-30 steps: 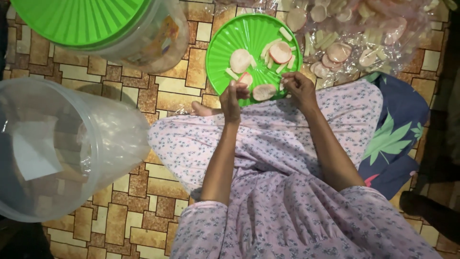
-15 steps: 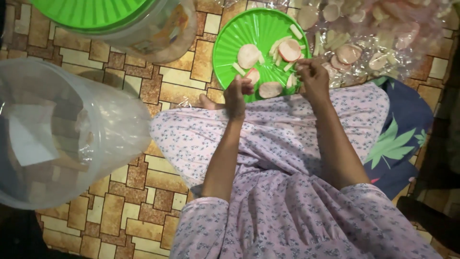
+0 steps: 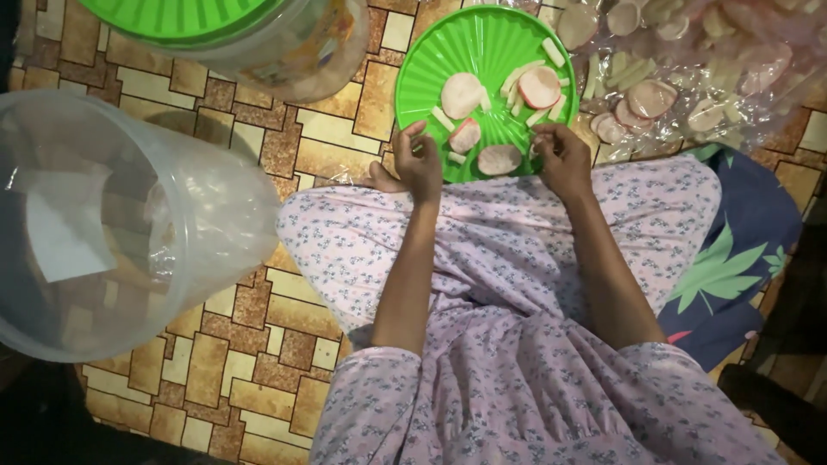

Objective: Arranging small pink petal-shaped food items onto a green plate while sitting on the floor

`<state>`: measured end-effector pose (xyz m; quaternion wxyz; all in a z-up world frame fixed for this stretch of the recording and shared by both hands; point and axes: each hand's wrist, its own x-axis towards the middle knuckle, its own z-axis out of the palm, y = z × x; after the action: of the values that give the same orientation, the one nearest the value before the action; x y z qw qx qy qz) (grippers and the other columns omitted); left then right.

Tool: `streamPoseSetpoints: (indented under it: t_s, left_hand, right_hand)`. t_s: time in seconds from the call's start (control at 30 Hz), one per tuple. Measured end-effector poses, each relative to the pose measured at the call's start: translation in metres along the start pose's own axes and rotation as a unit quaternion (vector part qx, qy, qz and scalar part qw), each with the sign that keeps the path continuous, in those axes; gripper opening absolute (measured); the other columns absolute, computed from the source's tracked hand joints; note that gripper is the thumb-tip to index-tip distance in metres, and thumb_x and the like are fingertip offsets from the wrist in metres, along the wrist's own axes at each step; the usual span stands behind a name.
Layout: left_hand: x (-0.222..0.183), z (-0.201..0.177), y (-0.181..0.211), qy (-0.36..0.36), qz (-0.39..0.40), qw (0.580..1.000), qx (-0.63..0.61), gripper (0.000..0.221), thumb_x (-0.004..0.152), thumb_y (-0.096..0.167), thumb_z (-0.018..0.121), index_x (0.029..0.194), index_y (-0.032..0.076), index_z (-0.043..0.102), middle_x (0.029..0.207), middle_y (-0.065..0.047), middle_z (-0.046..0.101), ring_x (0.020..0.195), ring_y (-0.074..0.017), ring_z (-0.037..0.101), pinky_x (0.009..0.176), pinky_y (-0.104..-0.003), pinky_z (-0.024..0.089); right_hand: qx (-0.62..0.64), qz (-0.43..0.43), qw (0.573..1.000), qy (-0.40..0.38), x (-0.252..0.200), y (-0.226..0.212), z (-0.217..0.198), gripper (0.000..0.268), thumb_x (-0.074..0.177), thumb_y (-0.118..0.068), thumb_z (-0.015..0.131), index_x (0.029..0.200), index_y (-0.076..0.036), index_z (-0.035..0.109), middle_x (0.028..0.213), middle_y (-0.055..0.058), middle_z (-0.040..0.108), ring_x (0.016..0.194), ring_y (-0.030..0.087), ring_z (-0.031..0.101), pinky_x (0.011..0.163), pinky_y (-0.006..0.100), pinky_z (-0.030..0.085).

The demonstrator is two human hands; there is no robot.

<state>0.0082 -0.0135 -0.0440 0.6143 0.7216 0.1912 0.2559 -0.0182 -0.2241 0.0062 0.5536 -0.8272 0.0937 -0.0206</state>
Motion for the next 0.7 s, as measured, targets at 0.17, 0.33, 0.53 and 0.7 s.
streamPoseSetpoints:
  t_s: [0.17, 0.33, 0.53, 0.7]
  left_hand:
    - [0.004, 0.004, -0.016, -0.047, 0.124, 0.986, 0.103, 0.023, 0.069, 0.002, 0.058, 0.087, 0.016, 0.065, 0.074, -0.001, 0.055, 0.062, -0.0173, 0.061, 0.047, -0.022, 0.05]
    - [-0.004, -0.001, 0.008, -0.215, 0.081, 0.949, 0.215, 0.036, 0.066, 0.013, 0.073, 0.099, 0.009, 0.06, 0.096, -0.004, 0.051, 0.091, -0.0279, 0.062, 0.076, -0.037, 0.054]
    - [-0.004, 0.001, 0.007, -0.246, 0.117, 0.944, 0.184, 0.026, 0.07, 0.012, 0.07, 0.095, 0.013, 0.062, 0.089, -0.002, 0.054, 0.083, -0.029, 0.065, 0.07, -0.037, 0.055]
    - [0.002, -0.005, 0.0, -0.2, 0.126, 0.96, 0.147, 0.019, 0.075, 0.011, 0.063, 0.094, 0.015, 0.064, 0.087, -0.002, 0.056, 0.075, -0.024, 0.065, 0.066, -0.031, 0.053]
  right_hand:
    - [-0.049, 0.002, 0.998, -0.032, -0.003, 0.004, 0.007, 0.021, 0.086, -0.009, 0.062, 0.105, -0.016, 0.067, 0.083, 0.011, 0.066, 0.079, 0.024, 0.064, 0.071, 0.035, 0.051]
    - [-0.112, -0.046, 0.989, -0.084, -0.002, 0.016, 0.006, 0.028, 0.082, -0.01, 0.067, 0.109, -0.017, 0.066, 0.087, 0.01, 0.066, 0.081, 0.027, 0.063, 0.072, 0.037, 0.051]
    - [-0.153, -0.062, 0.976, -0.14, -0.011, -0.004, 0.003, 0.03, 0.079, -0.013, 0.067, 0.109, -0.013, 0.064, 0.091, 0.014, 0.066, 0.086, 0.034, 0.062, 0.076, 0.045, 0.049]
    - [-0.158, -0.064, 0.977, -0.126, -0.008, 0.004, 0.008, 0.026, 0.081, -0.008, 0.064, 0.106, -0.015, 0.066, 0.088, 0.015, 0.064, 0.085, 0.036, 0.061, 0.075, 0.045, 0.049]
